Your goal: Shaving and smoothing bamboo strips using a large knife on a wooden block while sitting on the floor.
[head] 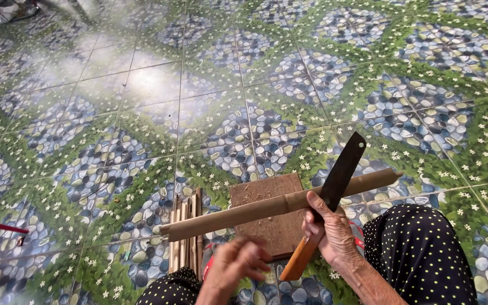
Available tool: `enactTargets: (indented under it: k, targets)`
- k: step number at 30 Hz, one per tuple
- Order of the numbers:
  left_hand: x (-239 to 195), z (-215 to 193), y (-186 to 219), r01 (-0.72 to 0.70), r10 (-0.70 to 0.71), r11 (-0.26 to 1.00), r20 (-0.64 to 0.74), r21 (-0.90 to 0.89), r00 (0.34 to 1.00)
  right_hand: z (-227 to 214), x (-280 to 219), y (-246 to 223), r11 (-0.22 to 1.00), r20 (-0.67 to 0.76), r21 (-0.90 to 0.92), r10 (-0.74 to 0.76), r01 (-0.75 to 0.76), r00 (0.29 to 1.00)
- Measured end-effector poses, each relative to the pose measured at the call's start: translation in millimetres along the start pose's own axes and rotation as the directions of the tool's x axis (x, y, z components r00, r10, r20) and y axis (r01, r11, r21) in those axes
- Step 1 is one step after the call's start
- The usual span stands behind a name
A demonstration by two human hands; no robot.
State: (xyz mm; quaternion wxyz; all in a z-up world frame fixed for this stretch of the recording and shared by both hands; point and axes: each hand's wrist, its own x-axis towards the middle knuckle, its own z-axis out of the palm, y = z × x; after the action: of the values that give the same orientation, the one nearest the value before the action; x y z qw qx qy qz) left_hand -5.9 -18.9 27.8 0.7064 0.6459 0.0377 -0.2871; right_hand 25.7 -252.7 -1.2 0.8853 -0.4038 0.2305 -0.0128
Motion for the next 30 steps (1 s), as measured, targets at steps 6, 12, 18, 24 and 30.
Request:
enactTargets:
  k: [6, 12, 18, 24, 30]
  targets:
    - [14, 40, -29, -0.338, 0.817, 0.345, -0.102, 0.876, 0.568, -15, 5, -14, 0.874, 0.136, -0.413, -0.221, 0.258, 0.966]
    - [51, 26, -64, -0.253, 0.359, 0.687, -0.016, 0.682, 0.933, -16, -2, -9, 0.893, 0.282, -0.404, -0.084, 0.198, 0.956]
    - [43, 26, -26, -0.085, 0.085, 0.996, -0.005, -0.033, 0.996, -42, 28, 17, 0.428, 0.289, -0.87, 0.039, 0.245, 0.957]
    - [51, 18, -30, -0.085, 0.055, 0.976, -0.149, -0.2, 0.987, -35, 0, 33, -0.42, 0.545, -0.742, 0.076, 0.523, 0.835]
    - [46, 19, -13, 0.089, -0.236, 0.873, -0.257, -0.479, 0.937, 4, -40, -6, 0.1, 0.462, -0.886, 0.285, 0.454, 0.84]
